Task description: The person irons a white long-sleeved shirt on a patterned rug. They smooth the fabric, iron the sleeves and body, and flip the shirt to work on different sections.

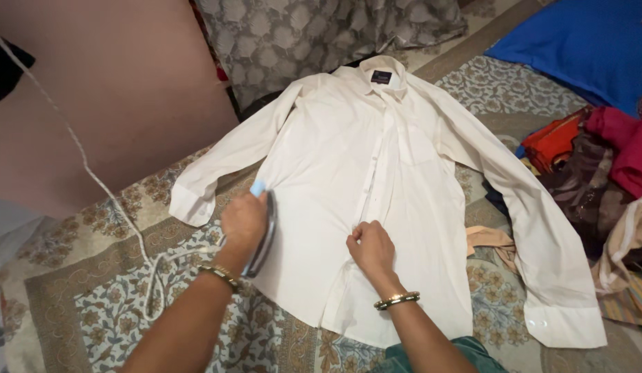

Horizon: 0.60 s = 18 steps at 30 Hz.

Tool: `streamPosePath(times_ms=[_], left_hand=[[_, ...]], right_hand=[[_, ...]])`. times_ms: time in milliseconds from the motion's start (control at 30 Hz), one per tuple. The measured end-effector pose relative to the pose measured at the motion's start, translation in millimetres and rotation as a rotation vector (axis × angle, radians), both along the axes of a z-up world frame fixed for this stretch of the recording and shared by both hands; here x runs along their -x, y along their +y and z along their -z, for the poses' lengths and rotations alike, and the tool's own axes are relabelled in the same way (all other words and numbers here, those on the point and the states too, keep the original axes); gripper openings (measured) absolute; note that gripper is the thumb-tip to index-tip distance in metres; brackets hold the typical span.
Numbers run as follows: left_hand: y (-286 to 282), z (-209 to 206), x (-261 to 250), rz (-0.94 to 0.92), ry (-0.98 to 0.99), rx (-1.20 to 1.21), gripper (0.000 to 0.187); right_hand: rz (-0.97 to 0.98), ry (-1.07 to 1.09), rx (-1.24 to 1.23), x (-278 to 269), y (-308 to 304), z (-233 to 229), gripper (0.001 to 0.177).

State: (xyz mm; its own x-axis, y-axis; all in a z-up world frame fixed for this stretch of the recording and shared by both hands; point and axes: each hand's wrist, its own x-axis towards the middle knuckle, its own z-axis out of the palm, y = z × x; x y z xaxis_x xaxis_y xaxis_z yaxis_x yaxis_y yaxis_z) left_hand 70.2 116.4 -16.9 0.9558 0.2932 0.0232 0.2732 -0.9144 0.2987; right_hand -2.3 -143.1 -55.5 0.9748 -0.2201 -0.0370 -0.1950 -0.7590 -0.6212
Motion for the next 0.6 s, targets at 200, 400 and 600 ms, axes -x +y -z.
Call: streamPosePath(times_ms=[200,400,600], left_hand=[[42,1,34,-0.026,0.018,-0.019,0.048],[85,7,89,-0.064,0.076,-0.008,0.05],[110,-15,110,-0.081,0.563,0.279,0.047]], right_hand=[[-0.021,-0.02,0.078,-5,5,1,0.012],[-0.048,-0.111,-0.226,-10,-4,12,0.024],[0.038,0.043,-1.058,-39,-12,16,0.074]])
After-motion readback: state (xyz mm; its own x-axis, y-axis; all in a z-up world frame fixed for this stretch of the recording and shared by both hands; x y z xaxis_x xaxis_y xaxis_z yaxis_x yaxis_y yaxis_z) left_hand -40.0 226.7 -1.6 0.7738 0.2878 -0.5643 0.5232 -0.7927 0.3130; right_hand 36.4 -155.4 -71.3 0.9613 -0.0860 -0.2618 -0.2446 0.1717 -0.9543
